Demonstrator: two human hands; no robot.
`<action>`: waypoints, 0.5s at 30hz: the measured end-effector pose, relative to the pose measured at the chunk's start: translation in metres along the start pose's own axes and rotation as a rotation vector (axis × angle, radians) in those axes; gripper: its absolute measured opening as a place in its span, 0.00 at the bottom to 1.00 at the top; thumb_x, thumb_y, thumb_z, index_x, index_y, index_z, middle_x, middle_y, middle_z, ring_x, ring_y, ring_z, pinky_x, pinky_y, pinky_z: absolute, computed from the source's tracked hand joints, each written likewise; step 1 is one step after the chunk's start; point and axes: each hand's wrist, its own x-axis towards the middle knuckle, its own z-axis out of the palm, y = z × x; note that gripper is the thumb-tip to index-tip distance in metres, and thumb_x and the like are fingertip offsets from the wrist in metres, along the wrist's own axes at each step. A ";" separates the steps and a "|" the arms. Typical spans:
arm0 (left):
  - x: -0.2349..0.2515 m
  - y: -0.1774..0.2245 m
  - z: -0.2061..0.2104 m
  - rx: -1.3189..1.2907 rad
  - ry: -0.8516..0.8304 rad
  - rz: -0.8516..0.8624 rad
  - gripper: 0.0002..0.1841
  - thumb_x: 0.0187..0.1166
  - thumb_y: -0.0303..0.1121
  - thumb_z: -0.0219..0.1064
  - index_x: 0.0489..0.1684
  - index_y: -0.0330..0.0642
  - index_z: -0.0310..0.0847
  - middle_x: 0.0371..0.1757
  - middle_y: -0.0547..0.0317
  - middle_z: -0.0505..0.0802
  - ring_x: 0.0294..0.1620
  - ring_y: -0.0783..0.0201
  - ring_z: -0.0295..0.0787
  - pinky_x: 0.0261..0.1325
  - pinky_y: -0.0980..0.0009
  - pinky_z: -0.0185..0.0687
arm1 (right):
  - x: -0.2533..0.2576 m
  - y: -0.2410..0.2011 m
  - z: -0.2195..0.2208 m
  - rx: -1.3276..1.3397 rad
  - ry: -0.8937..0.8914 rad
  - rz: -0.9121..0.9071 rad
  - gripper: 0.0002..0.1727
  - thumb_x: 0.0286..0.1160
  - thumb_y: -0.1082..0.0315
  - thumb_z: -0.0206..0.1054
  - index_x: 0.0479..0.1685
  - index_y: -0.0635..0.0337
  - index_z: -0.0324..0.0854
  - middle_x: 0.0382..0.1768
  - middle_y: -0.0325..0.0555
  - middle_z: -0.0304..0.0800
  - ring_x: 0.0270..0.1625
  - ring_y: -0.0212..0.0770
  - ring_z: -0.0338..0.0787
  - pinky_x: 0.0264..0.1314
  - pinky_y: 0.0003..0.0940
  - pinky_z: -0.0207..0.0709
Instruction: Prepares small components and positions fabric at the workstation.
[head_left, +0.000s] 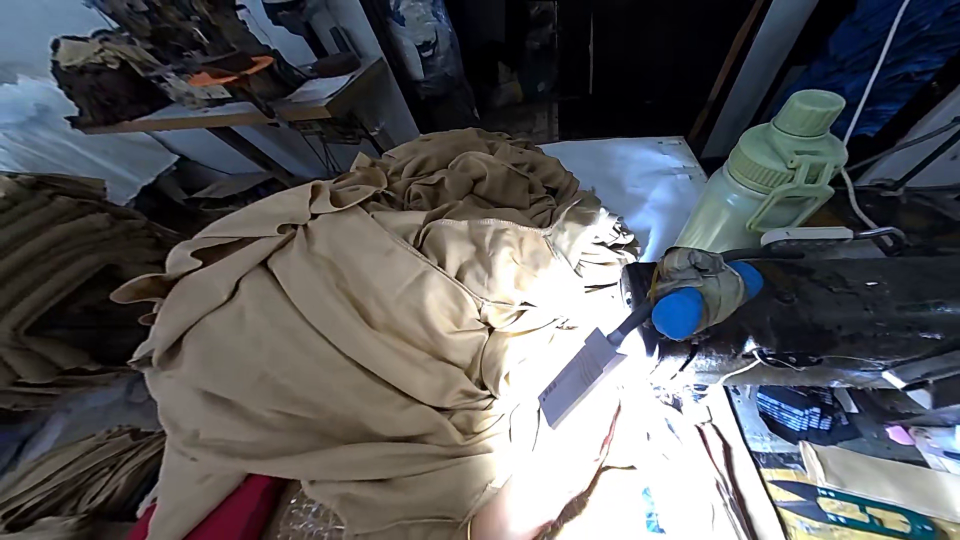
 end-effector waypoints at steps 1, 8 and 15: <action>0.004 0.004 -0.002 0.020 -0.023 -0.018 0.16 0.87 0.36 0.55 0.54 0.45 0.91 0.54 0.51 0.95 0.60 0.52 0.92 0.64 0.53 0.84 | 0.000 -0.002 -0.001 0.057 0.052 0.000 0.16 0.75 0.71 0.63 0.55 0.61 0.92 0.65 0.54 0.91 0.73 0.64 0.84 0.80 0.73 0.56; 0.004 0.016 -0.009 -0.090 -0.160 -0.058 0.14 0.87 0.34 0.56 0.49 0.41 0.89 0.49 0.48 0.93 0.56 0.54 0.91 0.61 0.58 0.81 | -0.003 -0.007 -0.002 0.219 0.148 0.158 0.20 0.72 0.67 0.67 0.56 0.75 0.86 0.61 0.68 0.89 0.71 0.62 0.83 0.85 0.52 0.62; -0.018 0.007 0.001 -0.358 -0.023 0.118 0.12 0.83 0.30 0.62 0.48 0.40 0.94 0.45 0.49 0.96 0.49 0.58 0.93 0.59 0.65 0.84 | 0.001 0.000 0.010 0.120 0.256 0.107 0.14 0.77 0.66 0.63 0.47 0.68 0.89 0.52 0.62 0.92 0.61 0.61 0.88 0.76 0.58 0.70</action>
